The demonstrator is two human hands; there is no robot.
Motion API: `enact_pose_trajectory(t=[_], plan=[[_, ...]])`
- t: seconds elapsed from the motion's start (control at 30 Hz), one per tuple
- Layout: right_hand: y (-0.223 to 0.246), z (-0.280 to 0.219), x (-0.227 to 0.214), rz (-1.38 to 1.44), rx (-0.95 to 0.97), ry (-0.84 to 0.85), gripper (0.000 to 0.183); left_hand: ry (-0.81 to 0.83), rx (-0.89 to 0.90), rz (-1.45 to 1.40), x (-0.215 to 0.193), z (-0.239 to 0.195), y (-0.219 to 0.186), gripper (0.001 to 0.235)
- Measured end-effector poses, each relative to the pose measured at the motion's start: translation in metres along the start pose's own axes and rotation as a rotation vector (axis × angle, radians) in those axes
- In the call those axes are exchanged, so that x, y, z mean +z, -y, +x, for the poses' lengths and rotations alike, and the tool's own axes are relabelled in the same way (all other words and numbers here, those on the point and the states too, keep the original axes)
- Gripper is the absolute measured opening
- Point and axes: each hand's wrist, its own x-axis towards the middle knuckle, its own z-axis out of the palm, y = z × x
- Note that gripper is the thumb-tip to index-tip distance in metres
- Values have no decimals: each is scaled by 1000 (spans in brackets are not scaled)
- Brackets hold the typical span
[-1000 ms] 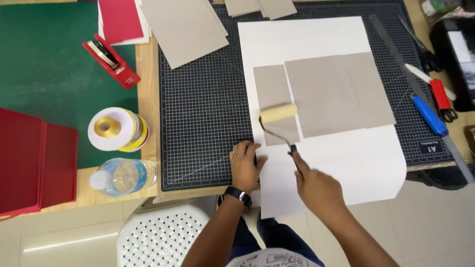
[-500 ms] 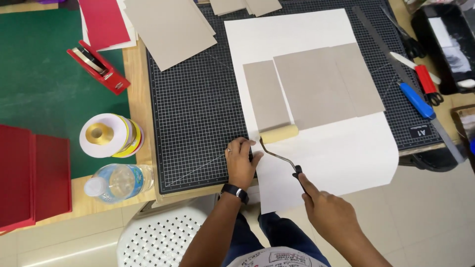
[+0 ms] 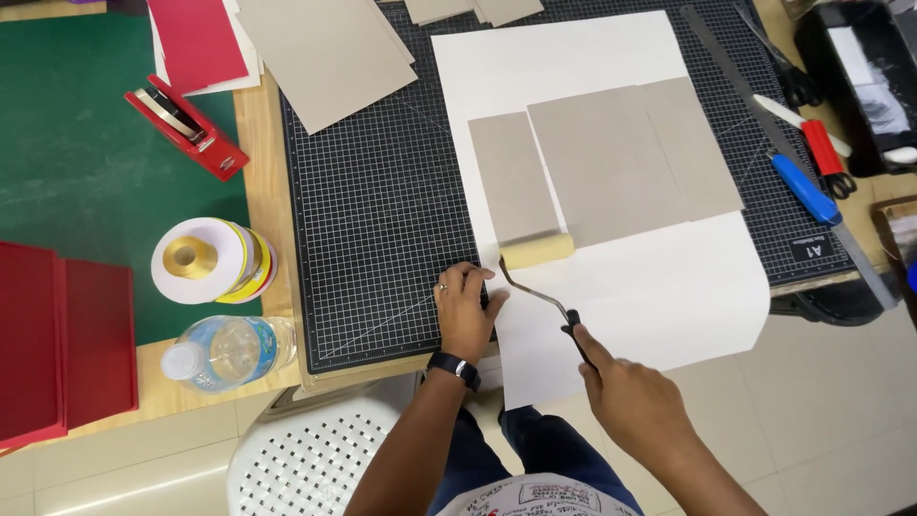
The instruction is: Arranging and gluing cardboard pieces onto a white sheet of paper to create a structure.
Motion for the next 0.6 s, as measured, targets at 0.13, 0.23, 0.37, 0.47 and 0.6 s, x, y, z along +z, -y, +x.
enact_pose_trajectory(t=[0.13,0.23,0.37,0.47,0.6], plan=[[2,-1,-12,-29,-2,34,57,10,-1,-6,1,1,2,32],[28,10,-55,99,-77,-58,50,92,-49,-16,-14,6,-10,35],[56,86,-73,124,-146,-164,50,96,-57,-24,-16,9,-11,32],[68,117,-77,138,-185,-265,49,105,-57,-21,-15,5,-10,33],[62,60,-66,144,-106,-138,55,110,-65,-31,-18,5,-11,35]])
